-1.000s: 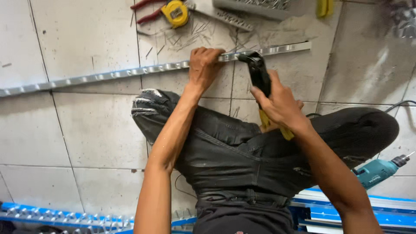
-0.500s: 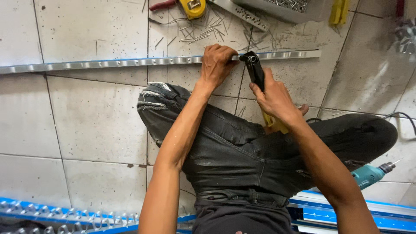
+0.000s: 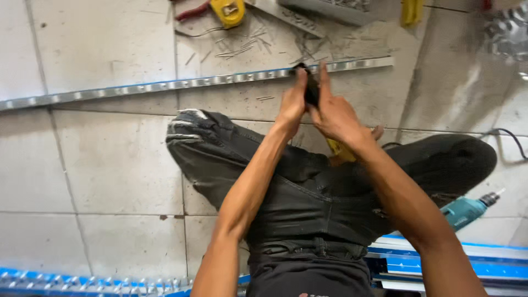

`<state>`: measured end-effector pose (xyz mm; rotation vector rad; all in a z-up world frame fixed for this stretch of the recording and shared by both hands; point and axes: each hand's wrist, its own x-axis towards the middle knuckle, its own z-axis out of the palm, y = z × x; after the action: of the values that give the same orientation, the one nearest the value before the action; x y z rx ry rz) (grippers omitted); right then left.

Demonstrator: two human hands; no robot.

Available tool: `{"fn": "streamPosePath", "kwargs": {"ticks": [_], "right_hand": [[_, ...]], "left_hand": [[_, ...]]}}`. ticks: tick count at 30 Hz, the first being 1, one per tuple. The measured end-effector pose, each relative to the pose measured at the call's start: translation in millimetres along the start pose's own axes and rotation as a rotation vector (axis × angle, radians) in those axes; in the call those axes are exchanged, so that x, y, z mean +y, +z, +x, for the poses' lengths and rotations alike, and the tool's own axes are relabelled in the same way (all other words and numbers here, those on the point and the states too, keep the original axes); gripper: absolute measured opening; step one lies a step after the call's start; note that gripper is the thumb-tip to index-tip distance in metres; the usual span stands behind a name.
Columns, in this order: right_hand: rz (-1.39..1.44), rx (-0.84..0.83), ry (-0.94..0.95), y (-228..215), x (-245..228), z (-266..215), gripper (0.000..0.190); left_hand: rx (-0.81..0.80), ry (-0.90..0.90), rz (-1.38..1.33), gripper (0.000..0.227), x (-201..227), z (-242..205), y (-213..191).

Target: The person sits on the floor and uses a manual nail gun to drive nails into a long metal strip. They repeatedly pick up nails from a nearby container and hammer them into the strip, which is laid out on the tiled floor.

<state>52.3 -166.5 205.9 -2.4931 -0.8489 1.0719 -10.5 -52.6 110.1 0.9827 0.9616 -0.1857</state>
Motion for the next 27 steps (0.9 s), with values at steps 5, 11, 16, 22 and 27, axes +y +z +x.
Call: {"fn": "streamPosePath", "kwargs": {"ticks": [5,11,16,22,27], "right_hand": [[0.275,-0.092,0.164,-47,-36,-50,0.124],[0.253,0.16,0.309,161,161,-2,0.04],[0.138,0.226,0.2,124,142,0,0.042],[0.67,-0.204,0.347,-77,-19,-67,0.057],[0.241,0.085,0.348,113,120,-24,0.048]], "left_hand": [[-0.06,0.11,-0.45,0.076,-12,4,26],[0.005,0.122,-0.653,0.08,-57,31,38],[-0.024,0.149,-0.632,0.082,-58,37,34],[-0.026,0.179,-0.631,0.076,-48,31,36],[-0.028,0.154,-0.613,0.079,-54,36,33]]}}
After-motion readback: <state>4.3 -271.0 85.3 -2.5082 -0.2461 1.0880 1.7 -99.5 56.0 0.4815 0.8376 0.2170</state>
